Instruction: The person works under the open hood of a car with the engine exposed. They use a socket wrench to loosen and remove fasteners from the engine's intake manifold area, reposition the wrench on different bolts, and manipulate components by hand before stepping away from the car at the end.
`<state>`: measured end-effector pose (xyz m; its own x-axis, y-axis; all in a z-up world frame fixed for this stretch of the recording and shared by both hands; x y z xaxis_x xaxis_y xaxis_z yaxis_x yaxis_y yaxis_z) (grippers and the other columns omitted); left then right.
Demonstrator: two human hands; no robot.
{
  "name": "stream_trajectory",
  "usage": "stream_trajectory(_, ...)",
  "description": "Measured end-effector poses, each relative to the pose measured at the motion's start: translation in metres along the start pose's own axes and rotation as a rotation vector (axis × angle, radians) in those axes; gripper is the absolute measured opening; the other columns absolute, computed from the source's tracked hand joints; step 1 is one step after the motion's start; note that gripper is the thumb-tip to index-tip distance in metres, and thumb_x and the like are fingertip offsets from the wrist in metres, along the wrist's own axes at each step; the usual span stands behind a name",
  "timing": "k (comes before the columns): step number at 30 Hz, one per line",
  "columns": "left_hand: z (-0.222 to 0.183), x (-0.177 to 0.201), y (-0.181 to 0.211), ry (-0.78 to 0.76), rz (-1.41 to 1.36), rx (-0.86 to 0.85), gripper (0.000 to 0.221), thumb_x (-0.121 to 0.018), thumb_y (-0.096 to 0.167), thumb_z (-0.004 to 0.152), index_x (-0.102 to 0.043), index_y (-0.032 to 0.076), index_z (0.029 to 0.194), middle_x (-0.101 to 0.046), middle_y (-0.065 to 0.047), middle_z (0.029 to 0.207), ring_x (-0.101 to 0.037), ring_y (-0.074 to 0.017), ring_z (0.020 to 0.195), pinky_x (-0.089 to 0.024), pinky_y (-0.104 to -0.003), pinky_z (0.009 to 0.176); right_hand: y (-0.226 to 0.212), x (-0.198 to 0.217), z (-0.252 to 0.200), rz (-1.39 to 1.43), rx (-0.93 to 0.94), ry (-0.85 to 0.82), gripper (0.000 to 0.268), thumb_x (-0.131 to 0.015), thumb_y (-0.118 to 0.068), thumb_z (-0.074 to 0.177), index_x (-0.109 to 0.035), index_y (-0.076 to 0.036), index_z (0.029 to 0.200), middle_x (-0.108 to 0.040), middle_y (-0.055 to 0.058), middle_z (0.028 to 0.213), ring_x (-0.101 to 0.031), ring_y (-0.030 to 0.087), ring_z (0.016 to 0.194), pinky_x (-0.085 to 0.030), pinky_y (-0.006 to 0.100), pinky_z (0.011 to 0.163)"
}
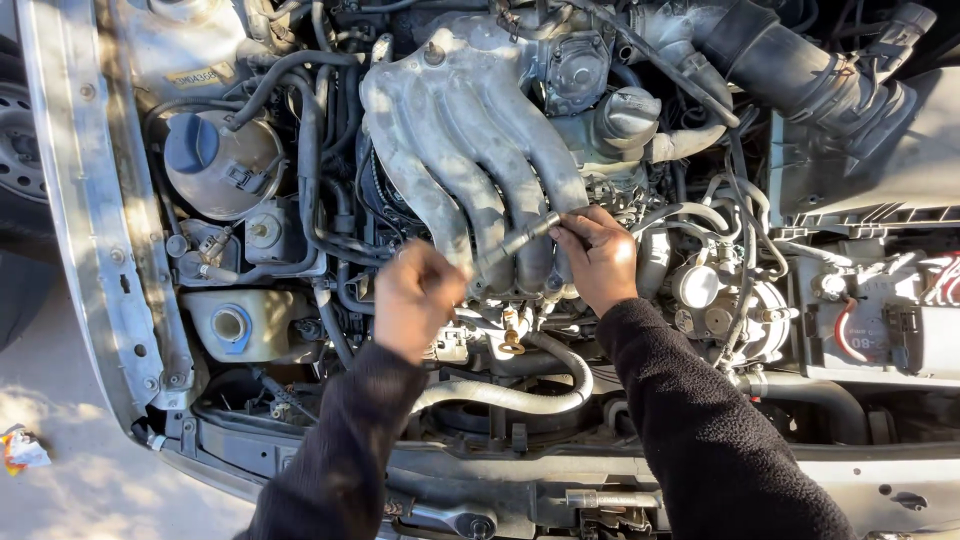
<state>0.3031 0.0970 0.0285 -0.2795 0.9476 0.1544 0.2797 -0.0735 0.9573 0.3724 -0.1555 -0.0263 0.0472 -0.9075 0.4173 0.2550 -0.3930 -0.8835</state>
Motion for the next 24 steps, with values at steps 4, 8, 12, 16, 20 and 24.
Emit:
stream_trajectory(4, -0.039, -0.034, 0.035, -0.492, 0.344, -0.01, 0.048, -0.063, 0.006, 0.09, -0.055, 0.008, 0.138, -0.074, -0.017, 0.072, -0.078, -0.0312, 0.062, -0.061, -0.044, 0.061, 0.002, -0.001, -0.001, 0.004, 0.013, -0.017, 0.011, -0.079, -0.013, 0.099, -0.081, -0.007, 0.108, -0.072, 0.011, 0.093, -0.074, 0.032, 0.09, -0.057, 0.038, 0.079)
stream_trajectory(8, 0.004, -0.067, 0.022, -0.461, 0.585, -0.073, 0.042, -0.063, 0.038, 0.101, -0.053, 0.024, 0.139, -0.076, -0.028, 0.107, -0.072, -0.0535, 0.1, -0.057, -0.067, 0.086, 0.002, -0.001, -0.001, 0.017, 0.026, 0.002, 0.011, -0.078, -0.012, 0.1, -0.08, -0.005, 0.108, -0.072, 0.01, 0.094, -0.074, 0.031, 0.089, -0.056, 0.035, 0.079)
stream_trajectory(12, 0.027, -0.083, 0.037, -0.536, 0.904, 0.001, 0.049, -0.06, 0.053, 0.098, -0.064, 0.022, 0.136, -0.079, -0.016, 0.113, -0.074, -0.0427, 0.109, -0.059, -0.054, 0.095, 0.003, -0.004, -0.002, 0.01, 0.028, 0.021, 0.012, -0.079, -0.014, 0.098, -0.081, -0.007, 0.108, -0.073, 0.009, 0.094, -0.074, 0.031, 0.09, -0.058, 0.038, 0.079)
stream_trajectory(16, 0.029, -0.068, 0.031, -0.509, 1.063, 0.039, 0.046, -0.054, 0.058, 0.1, -0.068, 0.023, 0.127, -0.079, -0.014, 0.106, -0.074, -0.0391, 0.11, -0.058, -0.051, 0.094, 0.002, -0.005, -0.003, -0.003, 0.013, 0.038, 0.009, -0.08, -0.015, 0.098, -0.082, -0.01, 0.106, -0.073, 0.007, 0.093, -0.074, 0.031, 0.09, -0.058, 0.038, 0.079)
stream_trajectory(20, 0.028, -0.063, 0.017, -0.387, 0.936, 0.032, 0.047, -0.06, 0.058, 0.098, -0.066, 0.019, 0.122, -0.079, -0.017, 0.098, -0.075, -0.0433, 0.102, -0.06, -0.055, 0.087, -0.002, -0.004, -0.002, 0.015, 0.01, 0.044, 0.011, -0.08, -0.017, 0.098, -0.081, -0.01, 0.106, -0.072, 0.008, 0.093, -0.074, 0.031, 0.09, -0.058, 0.038, 0.081)
stream_trajectory(24, 0.046, -0.084, 0.033, -0.434, 1.03, -0.219, 0.031, -0.071, 0.044, 0.091, -0.072, 0.027, 0.117, -0.081, -0.006, 0.096, -0.077, -0.035, 0.101, -0.061, -0.051, 0.086, -0.012, -0.005, -0.004, -0.051, -0.016, 0.076, 0.011, -0.077, -0.013, 0.101, -0.078, -0.004, 0.106, -0.071, 0.012, 0.097, -0.073, 0.039, 0.092, -0.058, 0.046, 0.081)
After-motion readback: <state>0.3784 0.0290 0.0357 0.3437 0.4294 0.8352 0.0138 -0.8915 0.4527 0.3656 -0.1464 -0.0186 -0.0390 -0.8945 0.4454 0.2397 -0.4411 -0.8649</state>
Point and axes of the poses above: each hand's wrist, its own z-axis towards the middle knuckle, its own x-axis out of the back of the hand, y = z × x, the point moved 5 cm from there along z, towards the middle knuckle
